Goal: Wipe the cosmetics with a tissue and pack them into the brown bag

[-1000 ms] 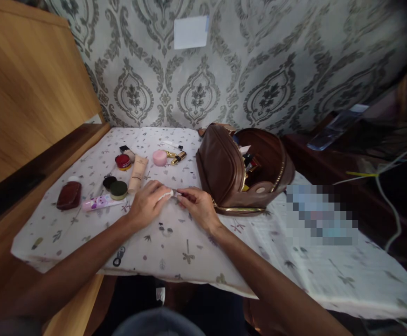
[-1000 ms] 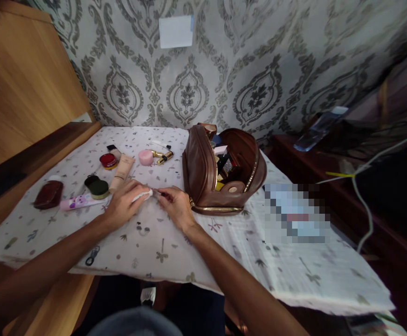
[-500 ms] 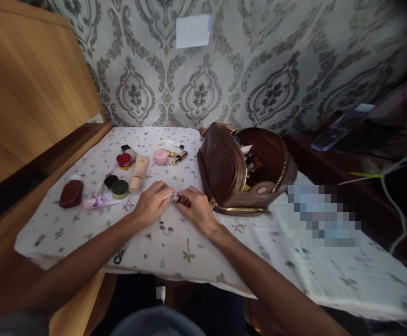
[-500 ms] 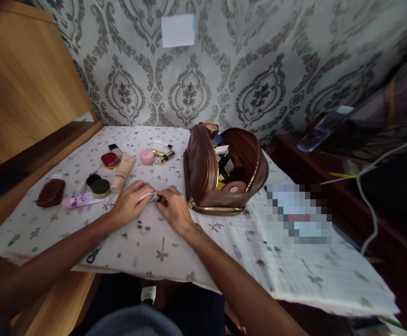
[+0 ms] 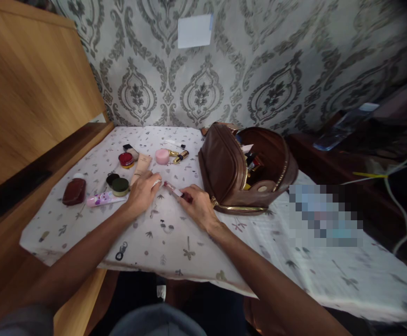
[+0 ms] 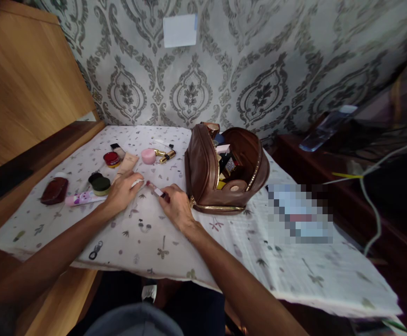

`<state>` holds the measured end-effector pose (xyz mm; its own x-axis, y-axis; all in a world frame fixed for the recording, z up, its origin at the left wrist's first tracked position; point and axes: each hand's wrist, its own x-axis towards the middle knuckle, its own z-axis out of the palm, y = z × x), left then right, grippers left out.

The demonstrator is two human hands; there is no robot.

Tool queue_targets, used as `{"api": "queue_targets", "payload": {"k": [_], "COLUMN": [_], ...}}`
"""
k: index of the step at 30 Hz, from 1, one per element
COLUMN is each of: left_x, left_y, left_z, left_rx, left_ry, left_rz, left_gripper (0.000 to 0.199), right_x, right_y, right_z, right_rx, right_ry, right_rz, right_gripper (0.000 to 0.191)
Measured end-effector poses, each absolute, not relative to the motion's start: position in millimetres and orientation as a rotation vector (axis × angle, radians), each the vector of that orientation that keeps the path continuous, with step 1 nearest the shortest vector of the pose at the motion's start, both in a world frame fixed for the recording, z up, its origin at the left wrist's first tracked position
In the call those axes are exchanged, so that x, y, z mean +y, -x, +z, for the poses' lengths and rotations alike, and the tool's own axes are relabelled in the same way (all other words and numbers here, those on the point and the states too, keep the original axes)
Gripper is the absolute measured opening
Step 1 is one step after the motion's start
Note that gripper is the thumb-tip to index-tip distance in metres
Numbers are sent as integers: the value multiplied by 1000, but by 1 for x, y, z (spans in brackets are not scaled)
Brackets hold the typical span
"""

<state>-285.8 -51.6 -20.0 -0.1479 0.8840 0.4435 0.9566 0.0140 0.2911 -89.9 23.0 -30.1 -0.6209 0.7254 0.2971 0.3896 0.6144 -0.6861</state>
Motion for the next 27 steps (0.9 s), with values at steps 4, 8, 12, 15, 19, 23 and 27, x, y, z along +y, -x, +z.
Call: {"api": "queue_targets", "payload": {"k": [4,8,12,15,19,23,27], "left_x": [-53,-57,-59,-58,-56,-56,-56], "left_y": [288,280,267,261,262,262,262], "left_z": [-20,-18,-17,-19,-22,-25,-24], "left_rx": [-2109,-1984,-1829,-1850,-1870,-1888,-1923], "left_ry": [1954,2056,2221,2233,2255,2259,2251], "left_rz": [-863,-1014,-1000,-979,-993,-982,-998], "left_gripper": [16,18,22,22,19,19,18], "right_x": [24,26,30,31,28,25,23], "right_y": [86,88,92,93,92,93,96], "right_z": [-28,-33,-43,-45,-39,-32,-31], "right_rx": [-2135,-2013,-1847,-1859,-2043,-2225,-2334], "right_ry": [815,763,782,754,766,819,928], "right_rz": [938,1144,1388,1353,1074,825,712], "right_gripper": [28,25,29,28,22,26,31]}}
